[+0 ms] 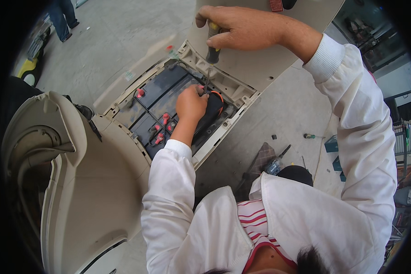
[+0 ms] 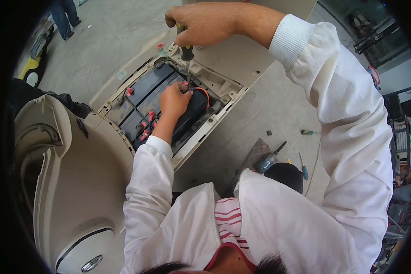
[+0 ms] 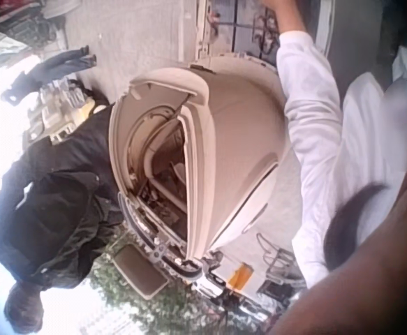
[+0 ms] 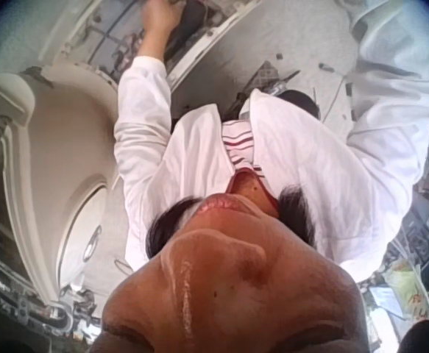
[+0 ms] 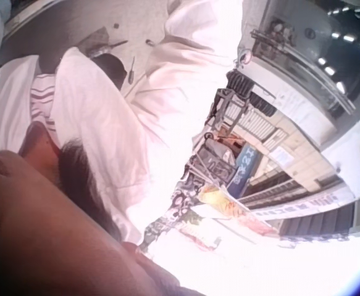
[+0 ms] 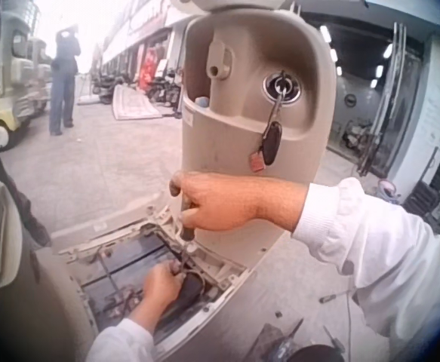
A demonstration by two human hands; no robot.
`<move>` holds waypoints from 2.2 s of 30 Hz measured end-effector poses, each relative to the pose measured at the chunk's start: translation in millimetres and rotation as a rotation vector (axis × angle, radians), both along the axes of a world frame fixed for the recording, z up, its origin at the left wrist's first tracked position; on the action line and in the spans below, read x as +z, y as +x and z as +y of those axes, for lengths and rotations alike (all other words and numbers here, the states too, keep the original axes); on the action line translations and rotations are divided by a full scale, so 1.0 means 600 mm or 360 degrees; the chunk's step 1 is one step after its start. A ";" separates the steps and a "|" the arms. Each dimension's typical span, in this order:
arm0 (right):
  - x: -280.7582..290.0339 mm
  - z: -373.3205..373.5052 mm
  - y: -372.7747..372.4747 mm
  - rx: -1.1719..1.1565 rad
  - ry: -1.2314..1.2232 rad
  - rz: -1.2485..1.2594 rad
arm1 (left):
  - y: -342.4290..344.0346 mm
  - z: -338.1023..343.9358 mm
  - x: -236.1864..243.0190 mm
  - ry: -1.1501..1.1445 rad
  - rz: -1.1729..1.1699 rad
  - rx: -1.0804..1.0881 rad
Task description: The person uses a screwdriver to tighten battery terminal connections on a scooter battery bank. They then use a pink marker to mark the terminals. The scooter seat is open and the battery compartment is exposed.
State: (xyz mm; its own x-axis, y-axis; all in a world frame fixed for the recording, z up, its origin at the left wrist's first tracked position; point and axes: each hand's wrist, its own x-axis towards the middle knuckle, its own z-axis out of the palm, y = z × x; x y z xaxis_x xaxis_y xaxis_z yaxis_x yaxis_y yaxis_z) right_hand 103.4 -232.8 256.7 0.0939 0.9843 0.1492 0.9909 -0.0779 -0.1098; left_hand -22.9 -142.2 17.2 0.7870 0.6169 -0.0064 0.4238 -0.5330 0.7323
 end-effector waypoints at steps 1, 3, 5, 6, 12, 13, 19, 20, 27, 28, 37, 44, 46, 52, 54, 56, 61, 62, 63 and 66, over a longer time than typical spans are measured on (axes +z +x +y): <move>-0.005 -0.005 -0.004 0.0180 0.0152 0.0086 | 0.001 -0.003 0.004 0.0010 -0.0008 -0.0009; -0.007 0.007 -0.024 0.0157 0.0154 -0.0031 | -0.003 0.016 -0.019 0.0003 -0.0042 0.0020; -0.005 0.018 -0.028 -0.0185 -0.0053 -0.0382 | -0.013 0.009 -0.002 -0.0063 0.0034 0.0085; 0.006 0.015 -0.033 -0.0240 -0.0079 -0.0249 | -0.012 0.005 -0.018 0.0008 -0.0086 0.0112; 0.024 0.010 -0.048 -0.0261 -0.0443 0.0168 | 0.001 -0.007 -0.031 -0.0069 -0.0089 0.0081; 0.029 0.018 -0.058 -0.0365 -0.0495 0.0110 | -0.004 -0.003 -0.031 -0.0091 -0.0098 0.0090; 0.005 -0.006 -0.036 0.0161 0.0068 0.0283 | 0.009 -0.006 -0.032 -0.0123 -0.0121 0.0091; 0.010 -0.006 -0.037 0.0287 0.0066 0.0195 | 0.011 -0.006 -0.034 -0.0128 -0.0121 0.0092; 0.004 -0.006 -0.032 -0.0028 0.0076 0.0398 | 0.001 -0.004 -0.034 -0.0148 -0.0179 0.0094; 0.001 -0.009 -0.028 0.0207 0.0153 0.0318 | 0.004 -0.004 -0.034 -0.0144 -0.0175 0.0089; 0.009 -0.021 -0.009 0.0202 -0.0085 0.0336 | -0.003 0.001 -0.010 -0.0054 -0.0098 0.0028; -0.006 -0.005 0.007 -0.0026 -0.0085 0.0135 | 0.004 0.008 -0.012 0.0010 0.0054 -0.0036; 0.013 -0.002 -0.003 -0.0022 -0.0231 0.0352 | 0.002 0.010 -0.014 0.0024 -0.0001 -0.0032; -0.018 0.003 -0.002 -0.0080 0.0154 -0.0081 | -0.003 0.009 -0.009 -0.0012 0.0041 -0.0050; -0.019 0.002 0.008 0.0142 0.0226 0.0071 | 0.000 0.024 -0.023 -0.0056 -0.0038 -0.0122; -0.019 0.009 0.021 0.0345 0.0113 0.0247 | -0.001 0.034 -0.025 -0.0150 -0.0093 -0.0231; 0.015 0.010 -0.019 -0.0168 -0.0199 0.0139 | -0.010 0.047 -0.022 -0.0434 0.0010 -0.0293; 0.015 0.007 -0.016 -0.0132 -0.0196 0.0196 | -0.011 0.043 -0.013 -0.0502 0.0036 -0.0291; 0.014 0.005 -0.012 -0.0095 -0.0195 0.0254 | -0.011 0.038 -0.005 -0.0509 0.0043 -0.0259; -0.001 -0.003 0.004 0.0062 -0.0044 0.0200 | -0.006 0.023 -0.001 -0.0338 0.0009 -0.0193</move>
